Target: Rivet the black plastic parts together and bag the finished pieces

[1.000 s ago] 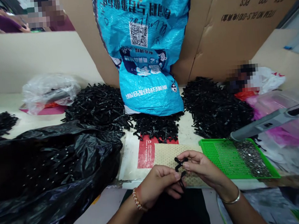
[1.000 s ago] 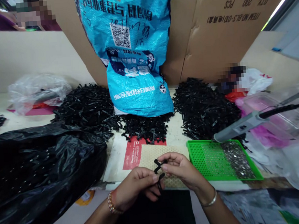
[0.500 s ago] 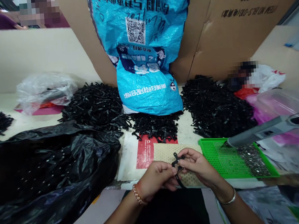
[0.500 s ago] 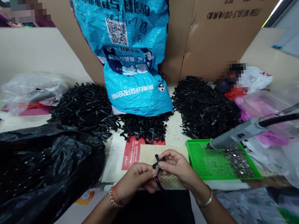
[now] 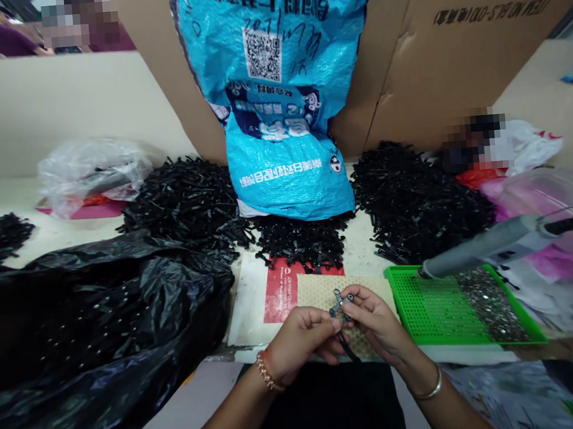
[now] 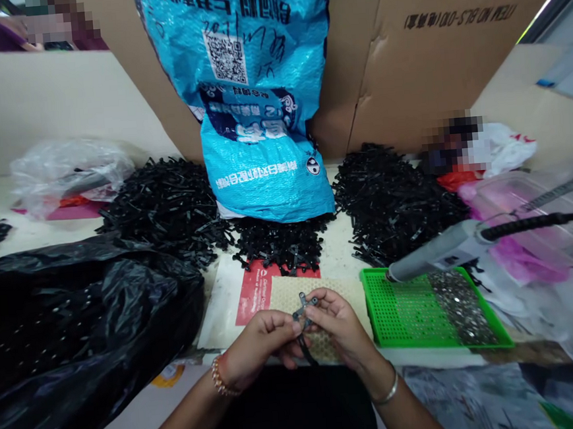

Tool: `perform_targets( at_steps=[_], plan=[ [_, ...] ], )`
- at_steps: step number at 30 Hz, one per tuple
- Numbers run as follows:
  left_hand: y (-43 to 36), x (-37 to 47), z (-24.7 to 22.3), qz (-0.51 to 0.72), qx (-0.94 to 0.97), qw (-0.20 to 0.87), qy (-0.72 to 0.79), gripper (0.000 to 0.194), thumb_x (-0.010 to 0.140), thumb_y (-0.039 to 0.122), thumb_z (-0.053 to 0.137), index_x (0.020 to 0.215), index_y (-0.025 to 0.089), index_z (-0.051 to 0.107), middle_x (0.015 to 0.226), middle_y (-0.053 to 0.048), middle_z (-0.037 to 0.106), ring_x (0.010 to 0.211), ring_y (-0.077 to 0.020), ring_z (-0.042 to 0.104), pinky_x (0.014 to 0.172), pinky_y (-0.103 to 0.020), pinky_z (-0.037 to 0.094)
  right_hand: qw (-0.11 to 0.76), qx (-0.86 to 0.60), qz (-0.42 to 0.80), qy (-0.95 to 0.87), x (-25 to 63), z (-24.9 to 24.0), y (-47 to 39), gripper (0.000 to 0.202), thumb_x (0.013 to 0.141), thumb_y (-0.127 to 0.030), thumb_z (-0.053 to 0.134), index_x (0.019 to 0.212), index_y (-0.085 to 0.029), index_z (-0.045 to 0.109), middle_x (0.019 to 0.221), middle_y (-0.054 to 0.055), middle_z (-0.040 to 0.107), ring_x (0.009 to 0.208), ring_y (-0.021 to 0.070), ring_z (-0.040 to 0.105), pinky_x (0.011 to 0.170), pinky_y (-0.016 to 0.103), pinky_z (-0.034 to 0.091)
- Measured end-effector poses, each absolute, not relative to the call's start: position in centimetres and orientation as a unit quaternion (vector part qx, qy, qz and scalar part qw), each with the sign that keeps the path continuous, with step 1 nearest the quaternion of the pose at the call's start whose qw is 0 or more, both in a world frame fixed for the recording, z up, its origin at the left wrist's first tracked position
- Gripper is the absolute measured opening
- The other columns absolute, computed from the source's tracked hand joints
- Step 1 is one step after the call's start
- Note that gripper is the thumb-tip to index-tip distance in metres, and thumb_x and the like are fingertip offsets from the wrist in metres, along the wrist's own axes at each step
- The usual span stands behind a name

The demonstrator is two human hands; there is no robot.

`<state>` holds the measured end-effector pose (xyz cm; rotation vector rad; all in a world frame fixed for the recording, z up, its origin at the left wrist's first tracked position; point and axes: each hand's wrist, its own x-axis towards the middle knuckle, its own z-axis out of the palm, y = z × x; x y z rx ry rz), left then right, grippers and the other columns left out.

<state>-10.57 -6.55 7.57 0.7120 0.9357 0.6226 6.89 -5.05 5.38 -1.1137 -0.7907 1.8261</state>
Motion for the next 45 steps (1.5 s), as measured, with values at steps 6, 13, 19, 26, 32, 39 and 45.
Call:
perform_targets(
  at_steps=[6,13,19,26,32,39,45],
  plan=[
    [-6.7,-10.7,7.5,0.289,0.324,0.787,0.438,0.045,0.067,0.055,0.076,0.074,0.011,0.067,0.066,-0.006,0.068,0.053,-0.0118,0.062,0.050,-0.021,0.048,0.435,-0.448,0.721,-0.300,6.0,5.3,-5.4,0.037,0.065,-0.038,0.084,0.089,-0.021,0.060,0.073,-0.004,0.059,0.059,0.0091,0.052,0.055,0.022,0.040],
    [-6.8,-10.8,7.4,0.302,0.321,0.785,0.435,0.043,0.069,0.053,0.076,0.074,0.011,0.066,0.061,-0.003,0.065,0.049,-0.0094,0.058,0.049,-0.019,0.046,0.441,-0.438,0.727,-0.290,5.6,5.5,-5.7,0.039,0.068,-0.039,0.082,0.092,-0.021,0.058,0.074,-0.003,0.059,0.061,0.0101,0.054,0.057,0.022,0.043],
    [-6.8,-10.9,7.8,0.308,0.322,0.790,0.421,0.041,0.070,0.051,0.076,0.075,0.011,0.068,0.076,-0.007,0.071,0.053,-0.0084,0.060,0.051,-0.018,0.046,0.453,-0.415,0.720,-0.322,6.0,5.8,-5.3,0.063,0.071,-0.034,0.081,0.124,-0.031,0.046,0.080,-0.003,0.060,0.064,0.0123,0.058,0.059,0.024,0.047],
    [-6.6,-10.5,6.8,0.366,0.251,0.748,0.493,0.044,0.058,0.043,0.087,0.082,0.012,0.066,0.070,-0.004,0.071,0.053,-0.0090,0.061,0.055,-0.019,0.048,0.471,-0.469,0.664,-0.343,6.1,4.6,-5.5,0.039,0.068,-0.039,0.082,0.098,-0.022,0.065,0.085,0.002,0.065,0.075,0.0144,0.061,0.067,0.026,0.051],
    [-6.7,-9.9,6.3,0.443,0.172,0.731,0.489,0.061,0.054,0.034,0.091,0.105,0.012,0.065,0.069,-0.001,0.070,0.059,-0.0082,0.062,0.062,-0.018,0.048,0.487,-0.490,0.612,-0.385,5.4,3.9,-7.0,0.026,0.072,-0.041,0.079,0.086,-0.021,0.068,0.084,0.003,0.065,0.077,0.0165,0.061,0.072,0.029,0.053],
    [-7.8,-9.2,6.5,0.392,0.115,0.819,0.403,0.031,0.063,0.033,0.087,0.073,0.013,0.065,0.076,-0.003,0.070,0.076,-0.0114,0.065,0.080,-0.025,0.051,0.504,-0.467,0.483,-0.543,6.7,3.8,-9.2,0.014,0.082,-0.034,0.068,0.093,-0.026,0.070,0.097,0.006,0.055,0.092,0.0203,0.059,0.078,0.032,0.053],
    [-6.2,-7.9,6.6,0.386,0.178,0.779,0.461,0.036,0.060,0.036,0.088,0.072,0.014,0.062,0.077,-0.004,0.070,0.075,-0.0131,0.066,0.081,-0.027,0.053,0.605,-0.534,0.134,-0.575,12.8,5.3,-9.2,0.043,0.079,-0.031,0.068,0.121,-0.028,0.058,0.128,0.009,0.045,0.119,0.0269,0.047,0.102,0.049,0.041]
  ],
)
